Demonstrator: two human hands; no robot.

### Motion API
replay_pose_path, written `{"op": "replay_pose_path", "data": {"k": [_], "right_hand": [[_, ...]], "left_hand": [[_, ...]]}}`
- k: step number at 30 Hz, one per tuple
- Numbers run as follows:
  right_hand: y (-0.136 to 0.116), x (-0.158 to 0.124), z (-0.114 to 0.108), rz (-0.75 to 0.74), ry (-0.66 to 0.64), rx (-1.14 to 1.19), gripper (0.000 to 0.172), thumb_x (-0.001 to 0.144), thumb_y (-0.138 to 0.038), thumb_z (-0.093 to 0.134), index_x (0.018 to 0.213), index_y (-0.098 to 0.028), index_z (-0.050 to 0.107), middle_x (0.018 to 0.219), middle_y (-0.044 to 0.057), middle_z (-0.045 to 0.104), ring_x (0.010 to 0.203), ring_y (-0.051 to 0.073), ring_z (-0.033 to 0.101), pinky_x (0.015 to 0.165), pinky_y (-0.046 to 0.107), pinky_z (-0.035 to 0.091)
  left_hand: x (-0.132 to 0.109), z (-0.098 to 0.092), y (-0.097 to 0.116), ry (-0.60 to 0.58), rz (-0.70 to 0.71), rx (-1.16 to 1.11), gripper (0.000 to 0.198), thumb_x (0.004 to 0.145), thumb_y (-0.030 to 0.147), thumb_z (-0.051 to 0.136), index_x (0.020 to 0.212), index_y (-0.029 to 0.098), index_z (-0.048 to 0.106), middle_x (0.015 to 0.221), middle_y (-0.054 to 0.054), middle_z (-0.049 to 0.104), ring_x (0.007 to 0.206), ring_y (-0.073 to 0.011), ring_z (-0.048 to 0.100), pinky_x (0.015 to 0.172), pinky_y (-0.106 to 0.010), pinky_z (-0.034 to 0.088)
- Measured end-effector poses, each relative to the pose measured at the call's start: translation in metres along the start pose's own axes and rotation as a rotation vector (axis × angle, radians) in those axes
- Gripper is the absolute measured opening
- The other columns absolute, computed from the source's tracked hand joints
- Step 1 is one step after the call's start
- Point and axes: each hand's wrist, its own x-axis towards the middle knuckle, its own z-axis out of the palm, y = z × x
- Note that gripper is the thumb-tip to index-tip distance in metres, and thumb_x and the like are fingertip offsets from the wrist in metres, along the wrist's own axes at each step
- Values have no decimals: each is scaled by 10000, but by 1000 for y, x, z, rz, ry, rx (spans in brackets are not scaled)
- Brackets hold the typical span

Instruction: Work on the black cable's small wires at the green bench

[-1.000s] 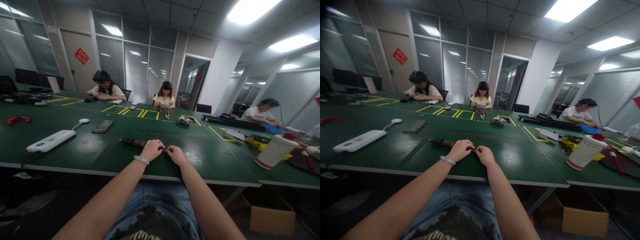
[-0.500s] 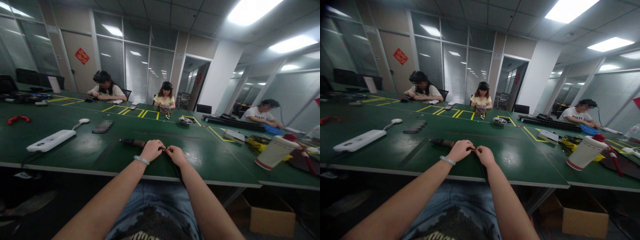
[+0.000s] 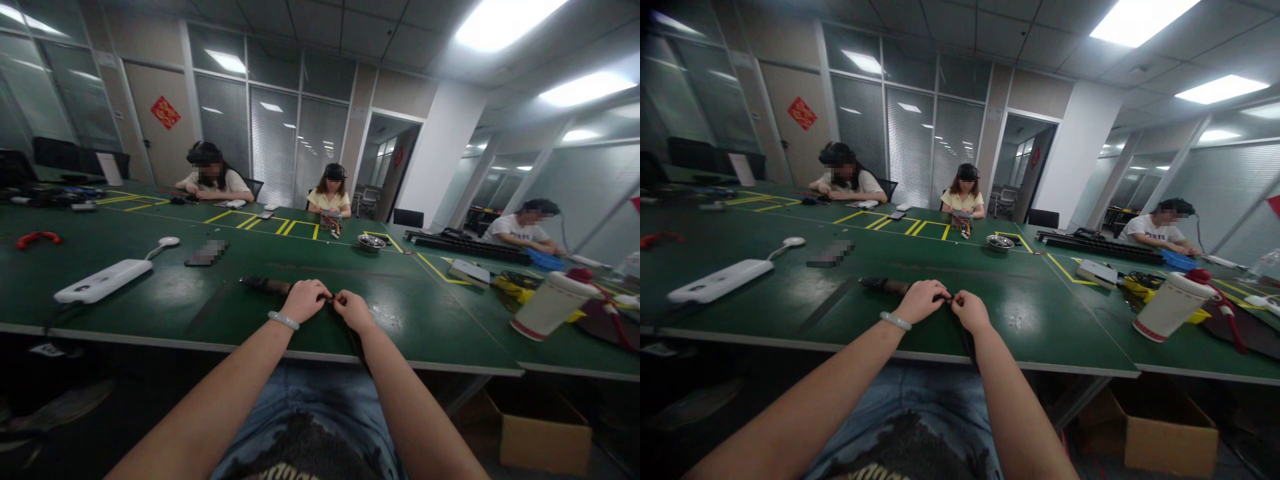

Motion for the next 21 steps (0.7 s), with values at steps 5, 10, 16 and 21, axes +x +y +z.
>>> {"op": "replay_pose_path", "data": {"k": [5, 10, 16, 21], "right_hand": [[0, 0, 0, -4, -2, 7, 150, 818, -316, 562, 815, -196, 651, 718, 2, 660, 593, 116, 536, 533, 215, 326], [-3, -1, -3, 6, -34, 15, 190, 838, -359, 561, 830, -202, 668, 697, -6, 651, 571, 113, 521, 521, 219, 319], [-6, -1, -6, 8, -40, 9, 193, 841, -365, 573, 821, -201, 673, 713, -5, 657, 583, 114, 528, 531, 222, 327], [-7, -1, -7, -19, -18, -5, 179, 836, -360, 586, 813, -205, 675, 731, -4, 661, 623, 121, 540, 567, 221, 348]], "left_hand": [[0, -2, 2, 0, -2, -2, 178, 820, 232, 574, 921, 275, 714, 1028, -7, 668, 953, -187, 588, 872, -337, 416], [0, -1, 0, 2, 5, -1, 180, 821, 233, 580, 932, 277, 714, 1025, -6, 664, 952, -185, 587, 872, -338, 415], [1, 2, -2, 0, 1, -6, 182, 824, 241, 581, 941, 278, 715, 1030, -8, 662, 958, -185, 583, 874, -339, 415], [1, 3, -3, 1, 10, -12, 179, 826, 247, 579, 937, 285, 714, 1030, -1, 662, 955, -185, 584, 870, -339, 418]]}}
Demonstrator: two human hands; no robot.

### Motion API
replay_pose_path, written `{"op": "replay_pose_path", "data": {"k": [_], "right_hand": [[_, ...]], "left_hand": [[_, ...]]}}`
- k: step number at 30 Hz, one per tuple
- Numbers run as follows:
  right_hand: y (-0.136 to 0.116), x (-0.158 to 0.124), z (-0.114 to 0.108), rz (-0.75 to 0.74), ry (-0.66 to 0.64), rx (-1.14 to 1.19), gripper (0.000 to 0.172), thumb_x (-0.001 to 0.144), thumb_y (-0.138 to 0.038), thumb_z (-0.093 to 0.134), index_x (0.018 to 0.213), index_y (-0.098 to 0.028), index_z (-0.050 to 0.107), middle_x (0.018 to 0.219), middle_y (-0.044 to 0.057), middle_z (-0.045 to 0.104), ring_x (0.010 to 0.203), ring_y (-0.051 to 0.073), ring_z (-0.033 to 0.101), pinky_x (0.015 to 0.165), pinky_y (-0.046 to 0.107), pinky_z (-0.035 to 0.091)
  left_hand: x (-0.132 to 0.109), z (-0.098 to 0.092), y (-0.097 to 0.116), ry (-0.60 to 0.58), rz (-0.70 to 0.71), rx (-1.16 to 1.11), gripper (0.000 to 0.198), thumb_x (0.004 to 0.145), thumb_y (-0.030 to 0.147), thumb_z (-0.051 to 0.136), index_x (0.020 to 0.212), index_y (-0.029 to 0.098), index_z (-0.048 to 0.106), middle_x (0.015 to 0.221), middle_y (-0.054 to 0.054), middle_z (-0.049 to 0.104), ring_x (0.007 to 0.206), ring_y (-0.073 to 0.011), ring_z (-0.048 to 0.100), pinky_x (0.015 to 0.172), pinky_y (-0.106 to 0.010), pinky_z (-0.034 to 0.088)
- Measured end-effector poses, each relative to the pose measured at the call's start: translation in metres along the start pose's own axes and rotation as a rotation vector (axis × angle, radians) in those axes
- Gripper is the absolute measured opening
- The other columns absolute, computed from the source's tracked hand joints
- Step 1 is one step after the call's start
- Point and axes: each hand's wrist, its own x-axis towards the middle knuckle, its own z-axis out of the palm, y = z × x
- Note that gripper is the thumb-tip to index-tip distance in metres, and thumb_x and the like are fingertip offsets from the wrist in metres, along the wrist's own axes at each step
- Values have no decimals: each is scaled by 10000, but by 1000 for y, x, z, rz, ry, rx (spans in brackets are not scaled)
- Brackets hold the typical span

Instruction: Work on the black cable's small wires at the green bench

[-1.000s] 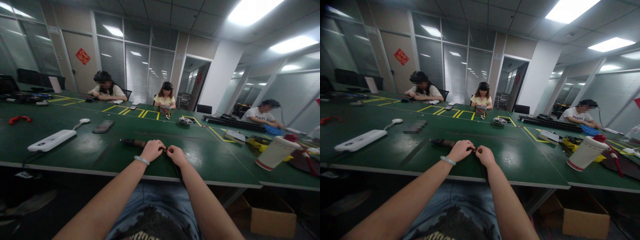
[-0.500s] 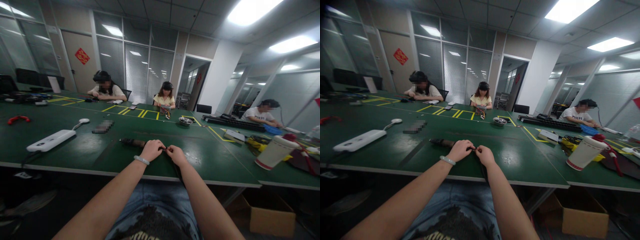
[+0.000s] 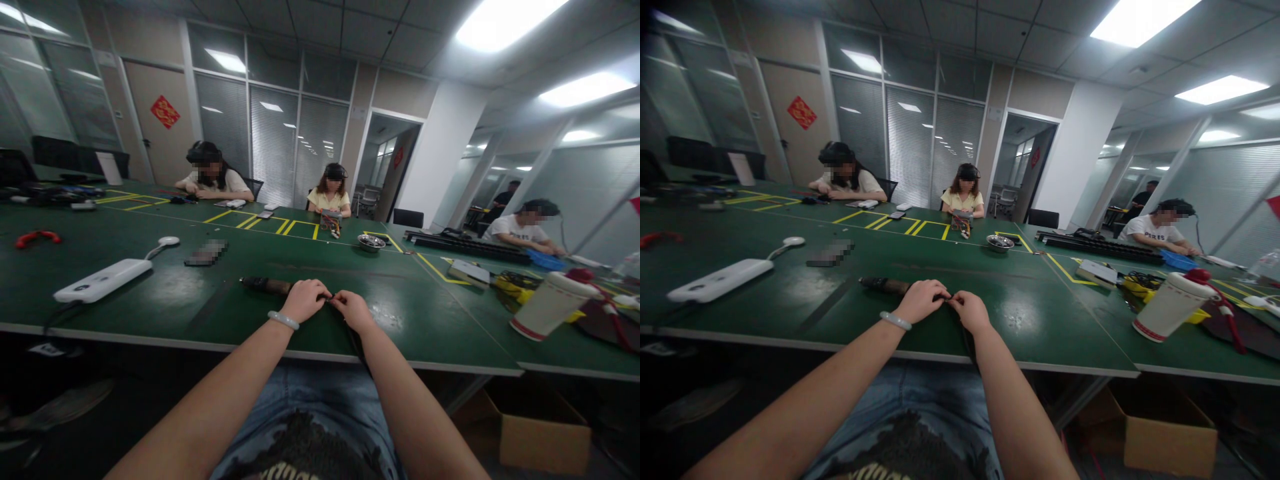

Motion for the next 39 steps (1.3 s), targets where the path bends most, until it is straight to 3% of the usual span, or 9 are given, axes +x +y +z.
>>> {"op": "replay_pose_path", "data": {"k": [11, 30, 39], "right_hand": [[4, 0, 5, 53, 56, -18, 209, 849, -385, 563, 855, -214, 683, 784, 16, 690, 658, 133, 577, 572, 227, 358], [1, -1, 2, 79, 15, 44, 236, 853, -398, 550, 859, -204, 683, 760, 10, 673, 590, 118, 552, 520, 219, 370], [0, -1, 1, 24, -1, 26, 241, 850, -404, 549, 832, -202, 678, 728, -3, 666, 551, 107, 529, 520, 222, 344]], "left_hand": [[0, 1, 1, 17, -7, -3, 158, 808, 235, 592, 926, 252, 697, 993, -18, 659, 942, -184, 577, 863, -325, 416], [-1, -1, 2, -9, -18, 10, 163, 826, 247, 577, 934, 256, 699, 1015, -22, 655, 952, -187, 577, 879, -333, 413], [0, -1, 1, -7, 2, 7, 171, 825, 239, 578, 932, 271, 709, 1009, -14, 661, 950, -188, 585, 879, -337, 419]]}}
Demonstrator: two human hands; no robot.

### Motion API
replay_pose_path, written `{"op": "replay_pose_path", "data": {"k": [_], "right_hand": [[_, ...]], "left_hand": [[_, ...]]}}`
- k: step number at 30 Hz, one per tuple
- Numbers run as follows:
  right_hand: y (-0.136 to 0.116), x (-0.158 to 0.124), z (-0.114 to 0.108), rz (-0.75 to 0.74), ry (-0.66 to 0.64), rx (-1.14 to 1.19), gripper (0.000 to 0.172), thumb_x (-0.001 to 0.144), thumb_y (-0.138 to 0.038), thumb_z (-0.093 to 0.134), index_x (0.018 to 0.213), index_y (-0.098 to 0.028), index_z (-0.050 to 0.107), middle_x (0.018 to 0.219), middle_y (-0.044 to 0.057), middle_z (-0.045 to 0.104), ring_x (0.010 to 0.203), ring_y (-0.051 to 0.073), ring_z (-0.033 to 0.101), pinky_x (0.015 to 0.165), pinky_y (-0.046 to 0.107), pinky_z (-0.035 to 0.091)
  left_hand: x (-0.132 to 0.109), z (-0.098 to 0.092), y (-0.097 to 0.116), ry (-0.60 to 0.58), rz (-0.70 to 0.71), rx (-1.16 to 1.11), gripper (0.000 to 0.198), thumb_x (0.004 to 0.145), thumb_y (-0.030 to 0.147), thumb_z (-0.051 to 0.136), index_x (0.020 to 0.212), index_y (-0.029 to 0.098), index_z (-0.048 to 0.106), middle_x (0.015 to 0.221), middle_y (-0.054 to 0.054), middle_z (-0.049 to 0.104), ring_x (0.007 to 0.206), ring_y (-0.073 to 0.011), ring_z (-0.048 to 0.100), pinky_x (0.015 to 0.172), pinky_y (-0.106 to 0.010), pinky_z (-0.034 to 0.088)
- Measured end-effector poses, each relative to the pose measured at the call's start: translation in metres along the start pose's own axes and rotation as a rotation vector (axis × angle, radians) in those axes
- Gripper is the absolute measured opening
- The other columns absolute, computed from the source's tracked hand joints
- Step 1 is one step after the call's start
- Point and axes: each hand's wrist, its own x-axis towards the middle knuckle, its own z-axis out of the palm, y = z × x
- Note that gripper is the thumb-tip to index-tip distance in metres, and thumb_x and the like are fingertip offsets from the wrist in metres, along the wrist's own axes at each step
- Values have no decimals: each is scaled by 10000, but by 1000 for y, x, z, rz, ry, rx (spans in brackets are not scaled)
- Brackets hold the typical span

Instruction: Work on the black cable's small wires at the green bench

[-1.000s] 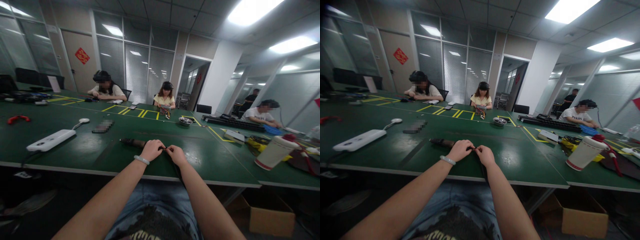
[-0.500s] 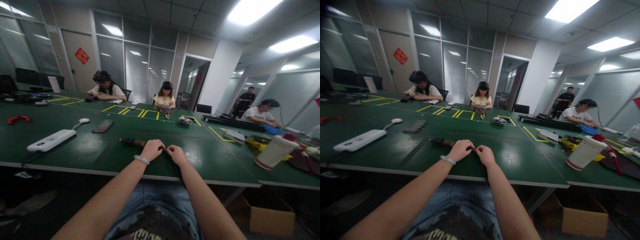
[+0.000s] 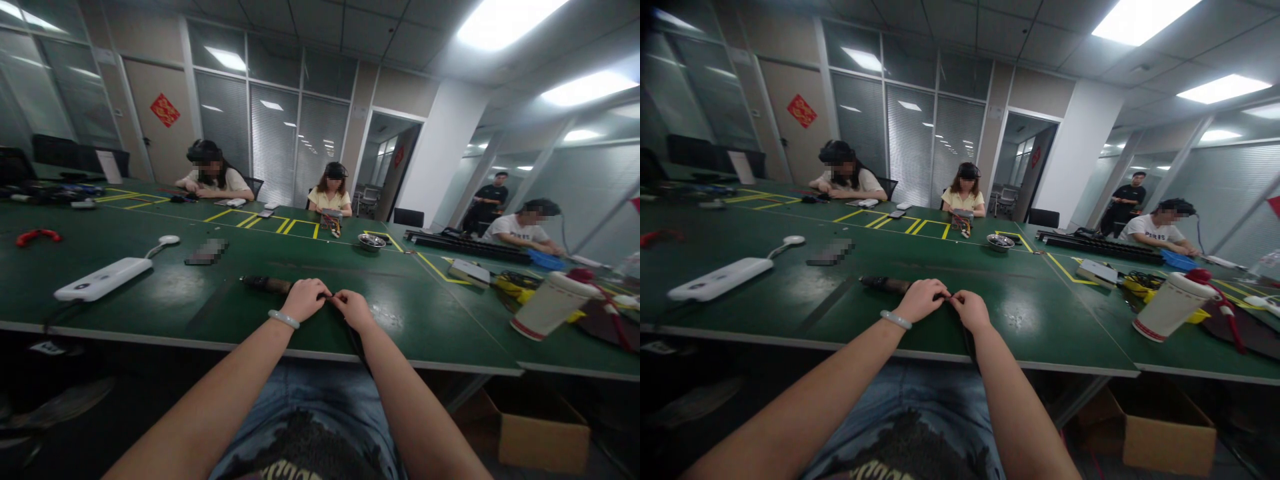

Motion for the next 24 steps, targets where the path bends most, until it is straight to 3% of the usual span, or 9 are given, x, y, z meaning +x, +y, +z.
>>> {"op": "replay_pose_path", "data": {"k": [9, 15, 24], "right_hand": [[0, 1, 1, 26, 26, -16, 221, 851, -375, 552, 840, -199, 685, 770, 15, 684, 649, 129, 574, 565, 230, 353], [-1, 1, 0, 52, 13, -9, 221, 849, -387, 555, 845, -206, 682, 765, 7, 683, 640, 128, 570, 552, 229, 346], [0, 2, 1, 54, 6, -15, 243, 843, -411, 565, 829, -200, 685, 727, 12, 676, 599, 127, 554, 537, 233, 338]], "left_hand": [[-1, -3, 3, -19, -17, 8, 167, 824, 245, 575, 924, 265, 707, 1028, -21, 655, 966, -193, 578, 883, -342, 411], [-1, -5, 6, 2, -41, 13, 218, 826, 252, 588, 1035, 256, 647, 1038, -20, 656, 980, -197, 572, 877, -337, 407], [0, -3, 2, -21, -13, 4, 152, 843, 267, 568, 935, 263, 689, 1021, -16, 654, 962, -190, 575, 877, -335, 406]]}}
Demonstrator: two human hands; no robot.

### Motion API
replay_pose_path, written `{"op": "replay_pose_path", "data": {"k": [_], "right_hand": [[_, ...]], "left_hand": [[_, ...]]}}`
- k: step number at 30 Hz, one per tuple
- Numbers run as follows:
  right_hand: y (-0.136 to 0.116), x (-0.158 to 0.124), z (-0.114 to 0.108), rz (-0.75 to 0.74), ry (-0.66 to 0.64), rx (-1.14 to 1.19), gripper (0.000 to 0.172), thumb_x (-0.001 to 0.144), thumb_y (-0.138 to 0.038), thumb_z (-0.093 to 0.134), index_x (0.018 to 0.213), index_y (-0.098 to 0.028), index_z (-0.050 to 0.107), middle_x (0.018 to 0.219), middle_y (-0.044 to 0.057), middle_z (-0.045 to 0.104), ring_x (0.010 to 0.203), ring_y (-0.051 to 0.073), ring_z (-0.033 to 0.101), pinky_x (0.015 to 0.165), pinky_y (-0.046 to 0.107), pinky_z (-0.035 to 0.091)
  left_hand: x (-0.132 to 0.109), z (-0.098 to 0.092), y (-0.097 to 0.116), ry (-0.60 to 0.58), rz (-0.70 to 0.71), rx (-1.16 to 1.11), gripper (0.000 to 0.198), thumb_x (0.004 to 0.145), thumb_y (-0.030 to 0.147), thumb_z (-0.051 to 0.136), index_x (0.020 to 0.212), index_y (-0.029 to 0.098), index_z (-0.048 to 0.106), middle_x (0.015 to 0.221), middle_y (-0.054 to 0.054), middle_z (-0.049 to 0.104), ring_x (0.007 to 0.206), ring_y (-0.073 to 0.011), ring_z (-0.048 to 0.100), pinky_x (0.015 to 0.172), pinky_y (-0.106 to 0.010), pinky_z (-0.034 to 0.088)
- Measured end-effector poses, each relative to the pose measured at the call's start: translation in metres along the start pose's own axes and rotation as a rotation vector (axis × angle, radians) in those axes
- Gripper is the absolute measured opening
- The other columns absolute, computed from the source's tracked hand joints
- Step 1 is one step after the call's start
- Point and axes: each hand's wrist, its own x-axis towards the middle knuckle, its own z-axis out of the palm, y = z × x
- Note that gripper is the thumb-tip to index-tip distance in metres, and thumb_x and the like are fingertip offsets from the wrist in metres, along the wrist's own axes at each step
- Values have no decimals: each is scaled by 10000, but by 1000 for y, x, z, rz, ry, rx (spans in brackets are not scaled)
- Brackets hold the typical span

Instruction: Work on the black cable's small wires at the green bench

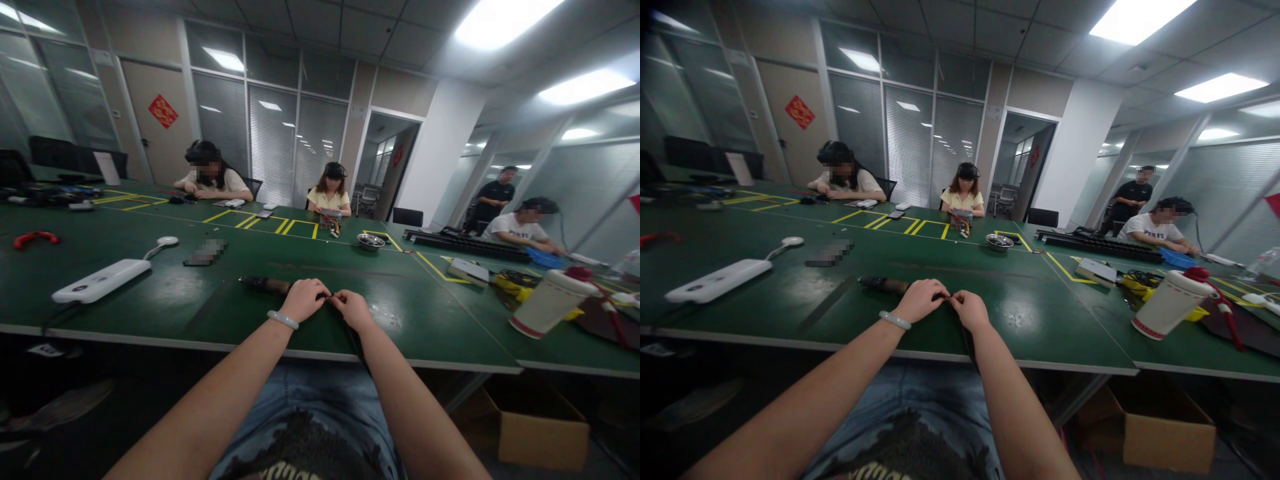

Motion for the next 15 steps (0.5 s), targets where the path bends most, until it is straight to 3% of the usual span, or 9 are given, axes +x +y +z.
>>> {"op": "replay_pose_path", "data": {"k": [5, 15], "right_hand": [[-1, -1, -1, -18, 6, -5, 233, 839, -404, 577, 833, -201, 691, 735, 10, 679, 614, 127, 565, 556, 232, 351], [0, 0, 0, 12, -4, 29, 234, 843, -405, 572, 838, -201, 685, 729, 10, 678, 579, 121, 557, 515, 225, 341]], "left_hand": [[0, 0, 1, 15, -30, 6, 201, 832, 270, 585, 1021, 252, 655, 1018, -28, 663, 960, -196, 580, 877, -332, 413], [0, -1, 1, -2, -13, -1, 147, 827, 258, 583, 932, 248, 685, 1013, -25, 658, 957, -193, 579, 882, -339, 410]]}}
